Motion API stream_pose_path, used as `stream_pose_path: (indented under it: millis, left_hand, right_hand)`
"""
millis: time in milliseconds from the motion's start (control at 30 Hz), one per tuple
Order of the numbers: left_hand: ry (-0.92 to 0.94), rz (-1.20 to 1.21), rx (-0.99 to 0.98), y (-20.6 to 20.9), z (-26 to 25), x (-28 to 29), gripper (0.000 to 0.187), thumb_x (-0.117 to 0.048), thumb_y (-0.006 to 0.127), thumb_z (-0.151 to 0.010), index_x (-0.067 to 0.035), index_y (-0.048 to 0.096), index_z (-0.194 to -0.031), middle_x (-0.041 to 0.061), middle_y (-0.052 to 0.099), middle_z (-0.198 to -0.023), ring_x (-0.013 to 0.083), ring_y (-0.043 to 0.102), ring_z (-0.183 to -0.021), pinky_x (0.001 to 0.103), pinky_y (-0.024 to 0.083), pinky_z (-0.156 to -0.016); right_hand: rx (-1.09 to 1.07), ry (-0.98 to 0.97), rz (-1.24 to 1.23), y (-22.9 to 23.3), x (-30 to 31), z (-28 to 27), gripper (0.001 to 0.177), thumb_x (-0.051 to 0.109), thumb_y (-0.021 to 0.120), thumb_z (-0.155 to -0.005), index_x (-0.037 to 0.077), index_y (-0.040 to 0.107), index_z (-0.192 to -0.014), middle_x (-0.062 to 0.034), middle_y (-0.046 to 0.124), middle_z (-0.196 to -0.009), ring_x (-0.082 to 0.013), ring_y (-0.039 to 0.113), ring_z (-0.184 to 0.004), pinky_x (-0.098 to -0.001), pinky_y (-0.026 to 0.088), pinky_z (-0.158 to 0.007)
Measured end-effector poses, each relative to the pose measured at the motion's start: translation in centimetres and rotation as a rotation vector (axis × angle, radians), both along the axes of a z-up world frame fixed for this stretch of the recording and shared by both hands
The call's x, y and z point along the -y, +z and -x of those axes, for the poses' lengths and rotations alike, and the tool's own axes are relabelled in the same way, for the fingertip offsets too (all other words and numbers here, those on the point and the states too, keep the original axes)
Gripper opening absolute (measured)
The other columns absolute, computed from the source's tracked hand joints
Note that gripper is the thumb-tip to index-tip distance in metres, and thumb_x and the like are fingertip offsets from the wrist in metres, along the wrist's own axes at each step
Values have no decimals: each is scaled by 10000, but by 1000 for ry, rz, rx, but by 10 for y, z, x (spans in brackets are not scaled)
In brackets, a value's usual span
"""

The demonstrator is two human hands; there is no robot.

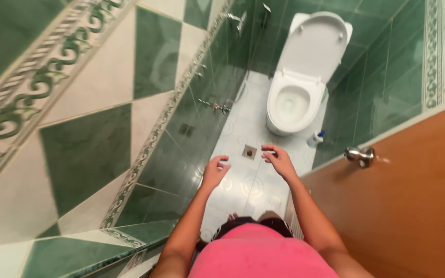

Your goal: The person cleans a toilet by pouring liquid cleaner into the bowl, scrubbing with a brush, and wiping the exterior surfaces with a cloth and a green dustpan. The person also retrieves a cloth from a nearby room and returns to the bathroom to continue wiping.

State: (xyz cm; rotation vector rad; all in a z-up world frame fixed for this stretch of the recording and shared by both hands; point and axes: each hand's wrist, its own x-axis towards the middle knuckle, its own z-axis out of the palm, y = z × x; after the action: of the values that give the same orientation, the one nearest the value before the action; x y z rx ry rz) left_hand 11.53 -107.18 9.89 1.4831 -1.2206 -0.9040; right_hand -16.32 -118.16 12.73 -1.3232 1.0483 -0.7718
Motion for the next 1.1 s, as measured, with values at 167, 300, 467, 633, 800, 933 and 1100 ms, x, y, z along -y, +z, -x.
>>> stream_pose_path:
  millis: [167,300,467,633,800,933,1100]
  left_hand:
    - [-17,-76,16,13,16,11,321,-92,772,-844,-52,708,-1156,53,725,-1167,157,707,-848,285,575,-699]
    - [-39,-108,33,22,34,28,308,-95,780,-839,-53,715,-1137,59,727,-1157,161,709,-848,296,565,-717]
    - [-46,-30,70,41,57,70,299,-117,786,-844,-64,720,-1131,61,725,-1126,169,727,-857,297,562,-732]
    - [-57,91,92,85,80,128,254,-138,764,-879,-73,716,-1120,59,725,-1116,180,743,-884,314,552,-763]
    - [-32,211,189,143,75,197,233,-152,750,-889,-64,709,-1101,71,715,-1100,194,727,-894,350,537,-738]
    - [-45,508,360,215,36,273,255,-131,757,-876,-45,689,-1107,121,687,-1068,284,695,-956,370,550,-838]
    - [-24,855,597,371,-22,370,305,-120,732,-886,-46,655,-1171,160,666,-1146,370,644,-1088,432,526,-932]
  right_hand:
    - [-45,73,-53,-9,4,-12,320,153,647,-970,45,676,-1270,-57,721,-1159,-144,694,-969,-300,579,-837]
    - [-58,145,-72,-11,19,-16,327,184,652,-969,59,676,-1271,-42,717,-1158,-122,689,-980,-286,577,-839]
    - [-47,179,-43,5,59,-8,343,197,654,-975,55,681,-1287,-64,724,-1127,-131,690,-973,-291,576,-865]
    - [-15,244,72,48,119,0,352,185,639,-971,47,667,-1293,-44,724,-1150,-121,689,-993,-292,571,-886]
    - [-8,324,248,124,190,-19,349,176,651,-977,48,661,-1302,-41,726,-1180,-121,685,-993,-286,552,-887]
    - [66,403,521,214,269,-64,335,138,651,-982,46,655,-1305,-39,701,-1167,-110,663,-989,-278,539,-864]
    - [275,449,754,371,375,-134,329,86,633,-1000,43,624,-1325,-33,686,-1106,-99,677,-980,-252,561,-868]
